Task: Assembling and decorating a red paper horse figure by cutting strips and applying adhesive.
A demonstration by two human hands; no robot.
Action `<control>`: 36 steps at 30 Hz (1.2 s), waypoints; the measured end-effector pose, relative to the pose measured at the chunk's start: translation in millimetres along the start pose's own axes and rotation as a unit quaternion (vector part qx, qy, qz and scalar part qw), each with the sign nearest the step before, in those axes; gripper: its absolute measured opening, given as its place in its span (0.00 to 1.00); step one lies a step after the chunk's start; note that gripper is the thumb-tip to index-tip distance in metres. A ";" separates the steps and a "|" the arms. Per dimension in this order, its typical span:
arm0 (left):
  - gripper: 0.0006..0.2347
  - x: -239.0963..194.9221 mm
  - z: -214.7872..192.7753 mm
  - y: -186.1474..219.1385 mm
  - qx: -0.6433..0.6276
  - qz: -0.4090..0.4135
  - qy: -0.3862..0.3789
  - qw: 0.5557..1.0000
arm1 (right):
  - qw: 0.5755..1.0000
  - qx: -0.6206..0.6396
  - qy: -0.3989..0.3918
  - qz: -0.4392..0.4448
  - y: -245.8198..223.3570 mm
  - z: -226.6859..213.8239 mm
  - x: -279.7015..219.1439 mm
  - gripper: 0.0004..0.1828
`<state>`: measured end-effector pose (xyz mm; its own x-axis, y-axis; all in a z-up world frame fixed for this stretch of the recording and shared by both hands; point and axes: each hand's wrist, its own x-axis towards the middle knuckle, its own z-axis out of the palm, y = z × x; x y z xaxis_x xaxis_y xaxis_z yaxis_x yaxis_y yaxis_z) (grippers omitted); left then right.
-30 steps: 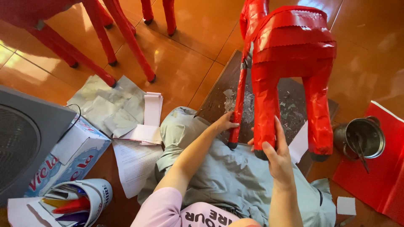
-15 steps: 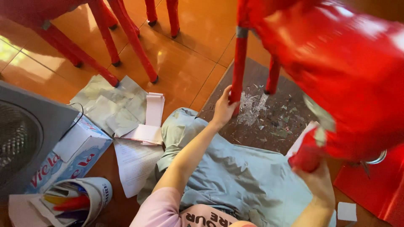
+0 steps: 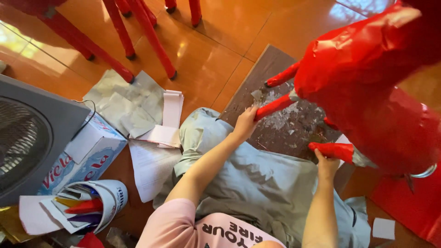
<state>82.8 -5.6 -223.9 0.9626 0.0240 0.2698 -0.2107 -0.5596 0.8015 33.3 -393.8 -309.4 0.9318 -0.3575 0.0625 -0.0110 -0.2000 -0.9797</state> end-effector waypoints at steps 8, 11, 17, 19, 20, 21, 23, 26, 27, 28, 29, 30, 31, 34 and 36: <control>0.14 9.1 27.7 -26.6 0.022 0.001 -0.002 1.000 | 0.994 -0.092 -0.033 0.044 2.7 -8.9 10.3 0.10; 0.14 6.8 29.7 -24.7 0.025 -0.007 -0.014 1.000 | 0.994 -0.101 -0.035 0.004 15.1 -12.6 14.2 0.14; 0.17 13.0 31.3 -24.5 0.058 0.004 -0.025 0.998 | 0.987 -0.148 -0.009 0.064 36.5 -8.5 31.0 0.25; 0.17 5.0 26.4 -19.4 0.057 -0.009 -0.039 0.998 | 0.998 -0.063 -0.017 0.026 60.0 -15.1 30.1 0.29; 0.17 4.5 25.9 -19.1 0.054 -0.008 -0.041 0.998 | 0.997 -0.065 -0.014 0.025 62.0 -17.1 29.8 0.29; 0.17 3.9 25.1 -18.5 0.053 -0.010 -0.043 0.998 | 0.996 -0.073 -0.022 0.036 63.7 -19.3 29.4 0.28; 0.16 9.7 23.8 -20.9 0.052 -0.005 -0.043 0.998 | 0.996 -0.078 -0.026 0.040 61.9 -15.4 27.3 0.27; 0.17 5.6 28.3 -26.0 0.057 -0.001 -0.049 0.997 | 0.997 -0.035 -0.003 -0.069 63.1 -20.1 -4.8 0.46; 0.18 5.7 29.6 -27.5 0.061 0.000 -0.046 0.997 | 0.983 -0.180 0.035 0.010 69.2 -24.7 -17.3 0.34; 0.19 6.6 30.3 -29.3 0.066 0.002 -0.043 0.997 | 0.941 -0.318 0.073 0.091 75.9 -28.1 -28.8 0.25; 0.19 7.8 29.9 -28.7 0.064 0.007 -0.040 0.997 | 0.941 -0.317 0.077 0.087 70.1 -26.7 -34.1 0.25; 0.17 6.8 29.0 -28.5 0.062 0.015 -0.034 0.997 | 0.946 -0.305 0.072 0.080 64.6 -25.7 -41.5 0.23; 0.16 6.2 28.4 -28.4 0.060 0.024 -0.027 0.998 | 0.951 -0.293 0.067 0.072 59.5 -24.5 -48.5 0.22; 0.16 4.4 19.9 -19.8 0.040 0.008 -0.032 0.999 | 0.952 -0.288 0.066 0.077 51.2 -21.0 -50.3 0.22; 0.16 3.3 20.1 -20.2 0.039 0.009 -0.028 0.999 | 0.946 -0.310 0.074 0.059 62.8 -20.8 -49.9 0.22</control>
<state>93.7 -10.9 -249.9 0.9674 -0.0320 0.2514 -0.2162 -0.6217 0.7528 -21.4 -407.5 -370.1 0.8506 -0.5250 0.0296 -0.3654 -0.6306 -0.6848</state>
